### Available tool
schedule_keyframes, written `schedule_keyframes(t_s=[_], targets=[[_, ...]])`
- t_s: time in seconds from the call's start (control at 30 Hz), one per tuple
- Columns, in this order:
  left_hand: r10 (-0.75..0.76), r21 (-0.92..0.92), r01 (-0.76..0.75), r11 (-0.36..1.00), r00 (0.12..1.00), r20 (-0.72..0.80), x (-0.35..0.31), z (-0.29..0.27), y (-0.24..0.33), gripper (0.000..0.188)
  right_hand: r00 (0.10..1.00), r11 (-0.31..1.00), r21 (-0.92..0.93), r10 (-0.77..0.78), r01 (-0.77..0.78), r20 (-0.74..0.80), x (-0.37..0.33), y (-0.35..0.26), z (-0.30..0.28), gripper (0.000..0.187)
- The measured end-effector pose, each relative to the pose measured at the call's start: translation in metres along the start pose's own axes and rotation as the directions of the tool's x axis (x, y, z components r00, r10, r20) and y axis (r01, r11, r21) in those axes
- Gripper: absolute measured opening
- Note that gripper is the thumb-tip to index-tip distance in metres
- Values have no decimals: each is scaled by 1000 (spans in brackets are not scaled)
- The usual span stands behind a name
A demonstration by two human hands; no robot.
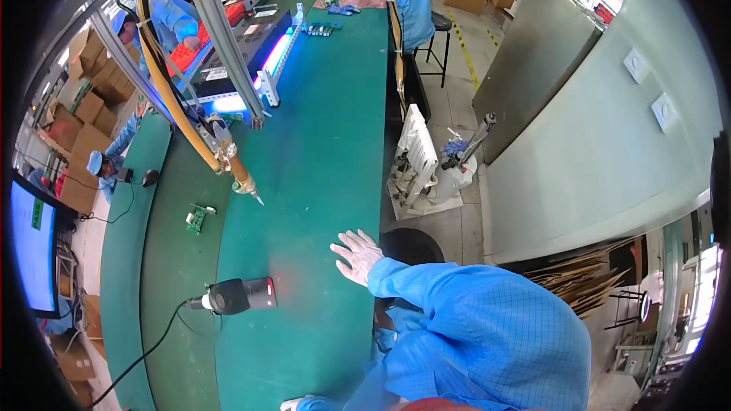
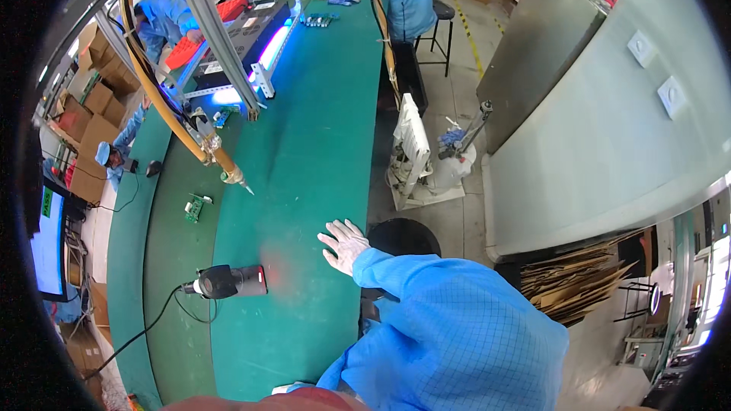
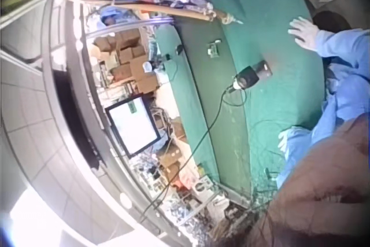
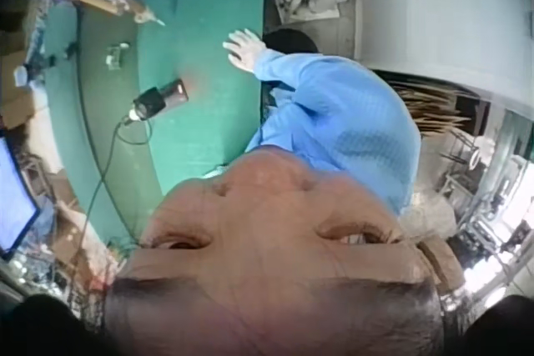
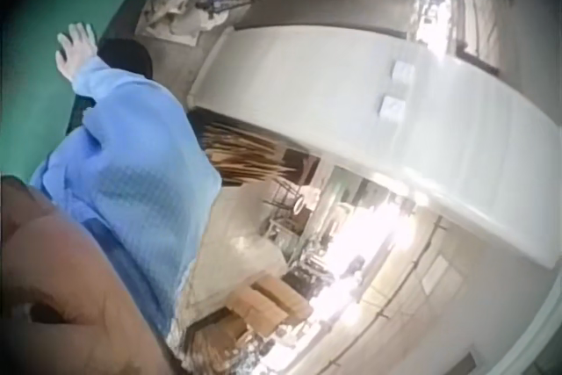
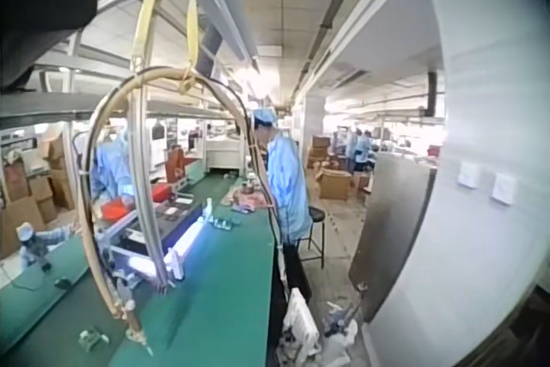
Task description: Apply glue or sealant to printed circuit boards at an assembly station.
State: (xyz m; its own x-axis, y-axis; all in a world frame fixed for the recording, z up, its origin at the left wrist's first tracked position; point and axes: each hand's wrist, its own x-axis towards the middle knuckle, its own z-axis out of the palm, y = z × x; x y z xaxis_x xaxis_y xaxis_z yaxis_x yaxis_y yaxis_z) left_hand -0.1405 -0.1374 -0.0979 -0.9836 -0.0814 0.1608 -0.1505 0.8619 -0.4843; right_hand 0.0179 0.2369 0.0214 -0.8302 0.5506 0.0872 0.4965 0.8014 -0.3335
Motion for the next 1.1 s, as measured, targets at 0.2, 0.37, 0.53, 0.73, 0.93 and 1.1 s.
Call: schedule_keyframes(t_s=[0.2, 0.37, 0.53, 0.73, 0.93, 1.1], targets=[[-87, -84, 89, 992, 996, 28, -7, -4, 16, 20, 1000, 1000, 23, -5, 5, -29, -2, 2, 0, 45], [-160, -172, 164, 971, 986, 38, 3, -8, 32, 20, 1000, 1000, 29, -9, 9, -6, -5, 2, 0, 46], [-270, -175, 285, 943, 957, 104, -18, 5, 1, 19, 987, 997, 28, -73, 78, -146, -4, -3, 6, 44], [-258, 157, 223, 962, 931, 259, -79, -25, -96, 38, 979, 986, -73, -158, 149, -127, 7, 0, -15, 40], [-655, 70, 662, 747, 713, 251, -77, -5, -95, 52, 986, 990, 71, -113, 122, -122, 41, -3, 0, 37], [-734, -17, 744, 668, 663, 148, -72, -22, -91, 54, 953, 946, 132, -285, 297, -105, 124, -55, 31, 48]])
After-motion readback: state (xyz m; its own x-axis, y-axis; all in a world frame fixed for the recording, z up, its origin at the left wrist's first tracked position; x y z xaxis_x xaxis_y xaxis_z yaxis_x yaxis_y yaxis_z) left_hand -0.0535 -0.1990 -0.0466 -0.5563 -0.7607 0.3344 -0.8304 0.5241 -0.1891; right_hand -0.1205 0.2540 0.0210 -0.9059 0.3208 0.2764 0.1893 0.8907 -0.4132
